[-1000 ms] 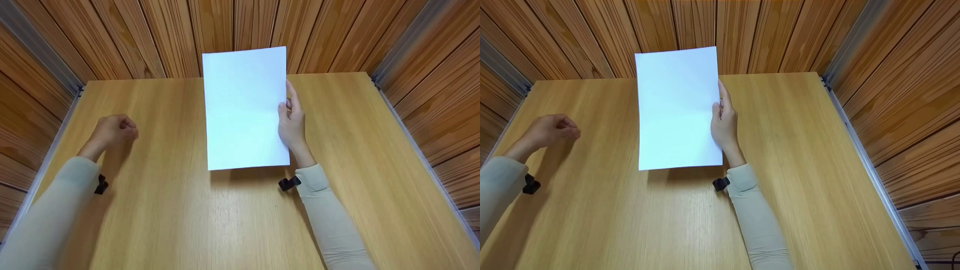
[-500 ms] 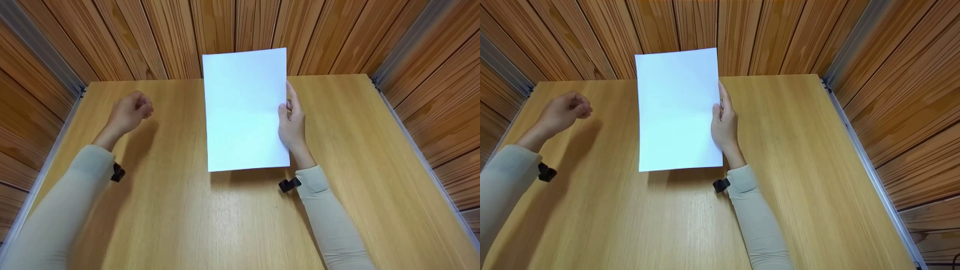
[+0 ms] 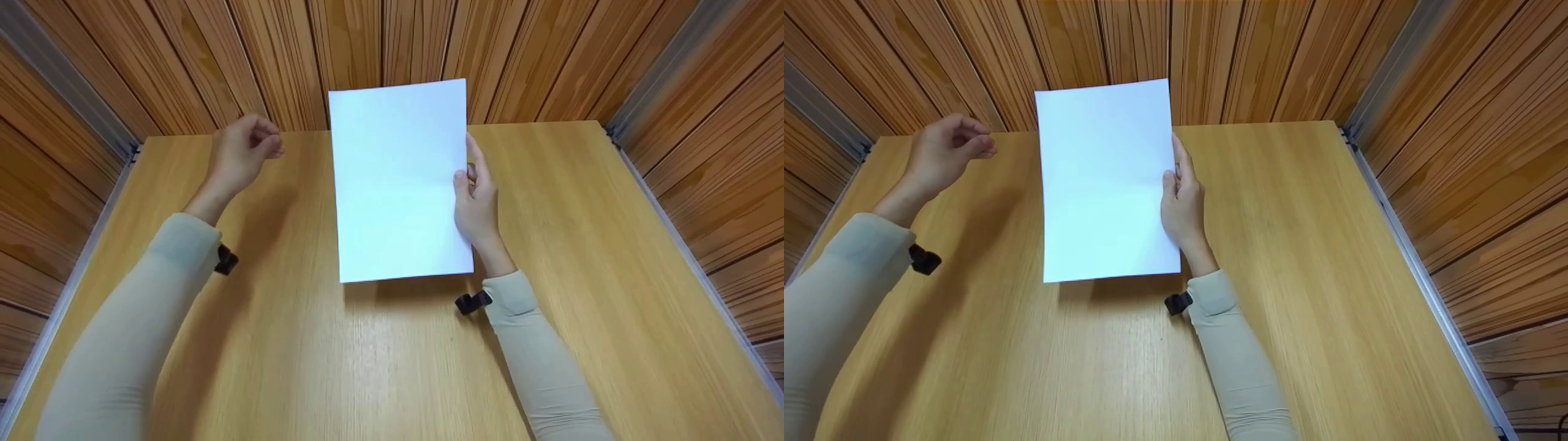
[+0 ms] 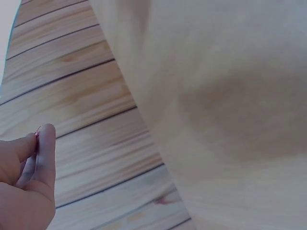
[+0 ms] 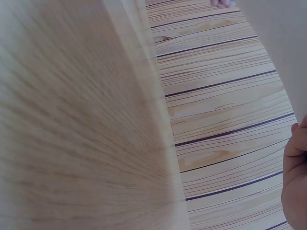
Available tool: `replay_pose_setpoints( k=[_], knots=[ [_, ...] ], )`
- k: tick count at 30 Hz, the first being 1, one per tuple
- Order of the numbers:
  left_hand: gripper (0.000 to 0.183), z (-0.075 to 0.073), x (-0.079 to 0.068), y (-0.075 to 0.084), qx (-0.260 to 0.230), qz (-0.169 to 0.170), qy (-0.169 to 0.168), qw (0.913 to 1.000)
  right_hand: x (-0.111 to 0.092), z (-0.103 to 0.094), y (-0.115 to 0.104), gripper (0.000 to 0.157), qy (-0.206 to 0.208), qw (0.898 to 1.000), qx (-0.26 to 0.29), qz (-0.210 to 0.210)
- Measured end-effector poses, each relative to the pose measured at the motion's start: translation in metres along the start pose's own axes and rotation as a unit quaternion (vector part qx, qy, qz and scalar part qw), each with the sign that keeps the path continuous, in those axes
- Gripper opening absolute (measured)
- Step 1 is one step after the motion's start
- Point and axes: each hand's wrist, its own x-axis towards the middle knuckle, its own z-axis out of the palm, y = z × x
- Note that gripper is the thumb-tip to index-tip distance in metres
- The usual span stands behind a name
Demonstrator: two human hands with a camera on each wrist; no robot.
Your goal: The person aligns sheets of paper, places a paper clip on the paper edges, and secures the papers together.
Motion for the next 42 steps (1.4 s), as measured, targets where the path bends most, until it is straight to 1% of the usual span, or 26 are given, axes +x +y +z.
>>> replay_pose_setpoints(
  k=[3,6,12,18,20,23,25,33,37,42],
  knots=[
    [0.014,0.004,0.005,0.009,0.008,0.004,0.002,1.0,0.0,0.001,-0.001,0.059,0.002,1.0,0.004,0.003],
    [0.016,0.007,0.008,0.016,0.004,0.004,0.008,0.9999,0.0,0.003,-0.001,0.059,0.0,1.0,0.004,0.008],
    [0.016,0.009,0.016,0.026,-0.019,-0.001,0.023,0.9995,0.002,0.007,-0.001,0.057,-0.001,1.0,0.002,0.004],
    [0.02,0.009,0.025,0.039,-0.051,-0.023,0.04,0.9977,0.002,0.01,-0.001,0.057,-0.012,1.0,0.011,-0.006],
    [0.019,0.01,0.028,0.043,-0.053,-0.02,0.044,0.9974,0.002,0.01,-0.001,0.058,-0.015,1.0,0.011,-0.008],
    [0.018,0.012,0.032,0.048,-0.051,-0.007,0.049,0.9975,0.002,0.009,-0.003,0.058,-0.015,1.0,0.008,-0.008],
    [0.017,0.013,0.034,0.051,-0.046,-0.003,0.051,0.9976,0.002,0.009,-0.004,0.059,-0.014,1.0,0.004,-0.007],
    [0.012,0.015,0.041,0.058,-0.041,-0.006,0.059,0.9974,0.001,0.01,-0.004,0.057,-0.01,1.0,-0.001,0.007],
    [0.017,0.017,0.042,0.059,-0.049,-0.005,0.058,0.9971,0.0,0.01,-0.004,0.058,-0.015,1.0,0.0,-0.001],
    [0.015,0.017,0.044,0.062,-0.07,-0.012,0.055,0.9959,-0.001,0.008,-0.002,0.057,-0.024,1.0,0.005,-0.019]
  ],
)
